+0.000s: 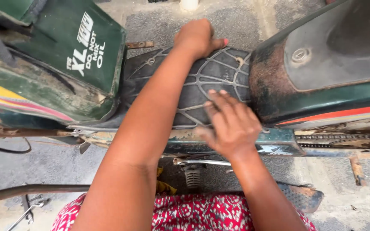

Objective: The person kneels beside a moped and pulls the rubber floor mat off the footboard, then works on the exposed floor panel area. They later position the rubber mat back over the footboard, align it with the mounting holes, and press it down to seat it in place.

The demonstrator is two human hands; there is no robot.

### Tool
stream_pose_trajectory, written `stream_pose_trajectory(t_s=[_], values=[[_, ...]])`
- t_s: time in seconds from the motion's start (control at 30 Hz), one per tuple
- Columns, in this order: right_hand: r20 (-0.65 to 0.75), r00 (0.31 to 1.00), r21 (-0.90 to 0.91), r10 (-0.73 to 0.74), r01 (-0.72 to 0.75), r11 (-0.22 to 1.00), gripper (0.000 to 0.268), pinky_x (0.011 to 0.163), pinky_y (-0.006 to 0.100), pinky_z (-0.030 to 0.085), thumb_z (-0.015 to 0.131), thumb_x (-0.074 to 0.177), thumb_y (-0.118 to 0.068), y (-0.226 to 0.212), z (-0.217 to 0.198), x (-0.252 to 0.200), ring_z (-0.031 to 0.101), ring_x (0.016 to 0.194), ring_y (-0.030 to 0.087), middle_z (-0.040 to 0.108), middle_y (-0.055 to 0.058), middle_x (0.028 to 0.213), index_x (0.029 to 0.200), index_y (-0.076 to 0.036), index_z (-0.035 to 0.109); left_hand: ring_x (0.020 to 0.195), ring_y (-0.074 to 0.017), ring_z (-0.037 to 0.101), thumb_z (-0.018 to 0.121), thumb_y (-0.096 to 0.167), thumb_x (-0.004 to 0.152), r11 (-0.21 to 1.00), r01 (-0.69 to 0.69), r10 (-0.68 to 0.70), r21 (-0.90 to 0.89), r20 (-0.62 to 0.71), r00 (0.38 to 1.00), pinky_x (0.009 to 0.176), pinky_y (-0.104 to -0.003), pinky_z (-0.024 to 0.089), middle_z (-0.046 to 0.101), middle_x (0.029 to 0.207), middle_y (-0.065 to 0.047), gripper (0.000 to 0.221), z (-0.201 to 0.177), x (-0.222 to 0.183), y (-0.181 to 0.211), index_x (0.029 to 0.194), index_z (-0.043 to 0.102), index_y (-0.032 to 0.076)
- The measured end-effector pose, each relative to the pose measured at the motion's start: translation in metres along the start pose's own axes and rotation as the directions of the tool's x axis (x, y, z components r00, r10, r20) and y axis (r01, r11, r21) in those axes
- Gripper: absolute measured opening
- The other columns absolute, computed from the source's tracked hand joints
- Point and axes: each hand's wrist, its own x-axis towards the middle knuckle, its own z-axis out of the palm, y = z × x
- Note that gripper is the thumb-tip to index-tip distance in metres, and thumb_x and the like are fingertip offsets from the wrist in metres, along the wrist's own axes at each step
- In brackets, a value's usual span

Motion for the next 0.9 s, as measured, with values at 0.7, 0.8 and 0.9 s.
stream_pose_trajectory(t_s=[0.7, 0.8, 0.9], values=[[0.069, 0.995, -0.040, 0.077, -0.075, 0.996, 0.037, 0.104, 0.047, 0.057, 0.062, 0.093, -0.008, 0.007, 0.014, -0.005, 0.069, 0.123, 0.037, 0.069, 0.012, 0.135, 0.128, -0.012, 0.073, 0.093, -0.0352, 0.071, 0.077, 0.063, 0.080, 0.998, -0.044, 0.041, 0.047, 0.067, 0.997, 0.084, -0.050, 0.053, 0.074, 0.087, -0.014, 0.052, -0.013, 0.006, -0.006, 0.080, 0.076, 0.010], [0.046, 0.996, -0.041, 0.070, -0.068, 0.997, 0.034, 0.104, 0.046, 0.058, 0.062, 0.096, -0.009, 0.007, 0.014, -0.005, 0.070, 0.122, 0.036, 0.070, 0.012, 0.134, 0.127, -0.013, 0.074, 0.091, -0.0352, 0.071, 0.078, 0.063, 0.079, 0.998, -0.057, 0.055, 0.038, 0.067, 0.996, 0.082, -0.050, 0.054, 0.074, 0.085, -0.014, 0.053, -0.012, 0.008, -0.009, 0.079, 0.076, 0.010], [0.055, 0.997, -0.056, 0.054, -0.051, 0.997, 0.034, 0.103, 0.045, 0.058, 0.062, 0.095, -0.008, 0.008, 0.011, -0.003, 0.070, 0.121, 0.036, 0.071, 0.012, 0.133, 0.127, -0.012, 0.074, 0.090, -0.0340, 0.072, 0.079, 0.063, 0.078, 0.999, -0.044, 0.044, 0.008, 0.060, 0.997, 0.082, -0.049, 0.055, 0.074, 0.085, -0.013, 0.052, -0.007, 0.006, -0.011, 0.079, 0.076, 0.011]])
